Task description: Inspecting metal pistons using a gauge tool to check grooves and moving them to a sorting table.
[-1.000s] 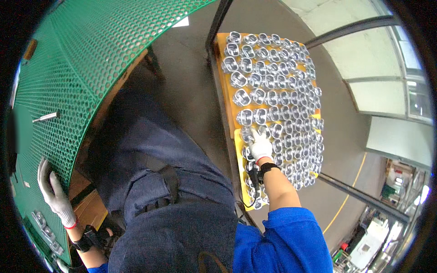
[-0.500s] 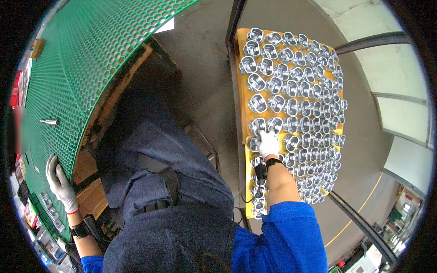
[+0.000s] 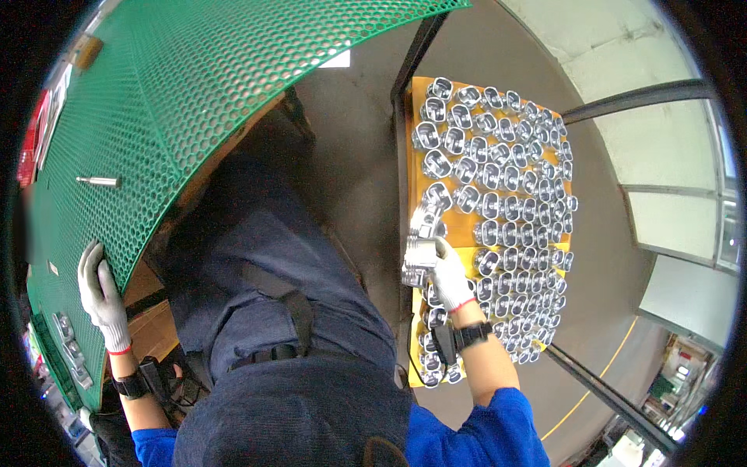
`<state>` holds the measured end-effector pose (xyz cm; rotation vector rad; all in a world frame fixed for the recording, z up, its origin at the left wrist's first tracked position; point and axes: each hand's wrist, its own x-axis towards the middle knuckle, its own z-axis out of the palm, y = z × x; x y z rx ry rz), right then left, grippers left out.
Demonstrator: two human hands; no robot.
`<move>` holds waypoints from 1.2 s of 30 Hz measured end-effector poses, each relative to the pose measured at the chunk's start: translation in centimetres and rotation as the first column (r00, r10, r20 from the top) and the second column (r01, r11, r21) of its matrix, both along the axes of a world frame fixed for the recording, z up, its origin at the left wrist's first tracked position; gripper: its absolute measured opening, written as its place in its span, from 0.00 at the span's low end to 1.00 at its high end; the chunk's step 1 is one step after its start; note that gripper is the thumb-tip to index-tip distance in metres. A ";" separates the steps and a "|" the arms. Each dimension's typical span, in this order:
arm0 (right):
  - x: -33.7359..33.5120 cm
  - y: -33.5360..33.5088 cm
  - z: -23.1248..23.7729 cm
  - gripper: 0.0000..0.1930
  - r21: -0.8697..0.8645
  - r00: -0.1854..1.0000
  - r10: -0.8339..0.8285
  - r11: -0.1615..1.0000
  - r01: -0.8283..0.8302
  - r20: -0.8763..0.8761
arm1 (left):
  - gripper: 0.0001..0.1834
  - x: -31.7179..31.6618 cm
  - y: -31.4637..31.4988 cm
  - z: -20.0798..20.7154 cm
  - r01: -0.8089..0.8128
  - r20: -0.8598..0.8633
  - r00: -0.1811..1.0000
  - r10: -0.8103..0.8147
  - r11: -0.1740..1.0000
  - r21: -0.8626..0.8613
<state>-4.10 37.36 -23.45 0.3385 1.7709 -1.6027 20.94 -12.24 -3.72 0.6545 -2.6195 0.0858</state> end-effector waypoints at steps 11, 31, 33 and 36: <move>-8.1 -21.3 25.7 0.20 0.542 0.018 0.562 0.805 -0.240 -0.827 | 0.13 0.1 1.7 0.4 0.027 -0.130 0.991 -0.016 0.996 0.085; -16.6 -2.7 5.5 0.23 0.870 0.315 0.814 0.484 0.095 -0.488 | 0.13 0.7 0.2 -0.6 -0.050 0.007 0.999 0.050 0.999 0.002; -13.7 0.1 -0.2 0.26 0.926 0.545 0.800 0.363 -0.103 -0.253 | 0.13 0.9 0.1 -0.9 -0.059 0.015 0.998 0.059 0.998 -0.004; -12.8 0.6 -5.8 0.31 0.917 0.598 0.779 0.358 -0.175 -0.190 | 0.14 1.6 -0.3 -0.7 -0.031 0.019 0.999 0.031 1.000 0.002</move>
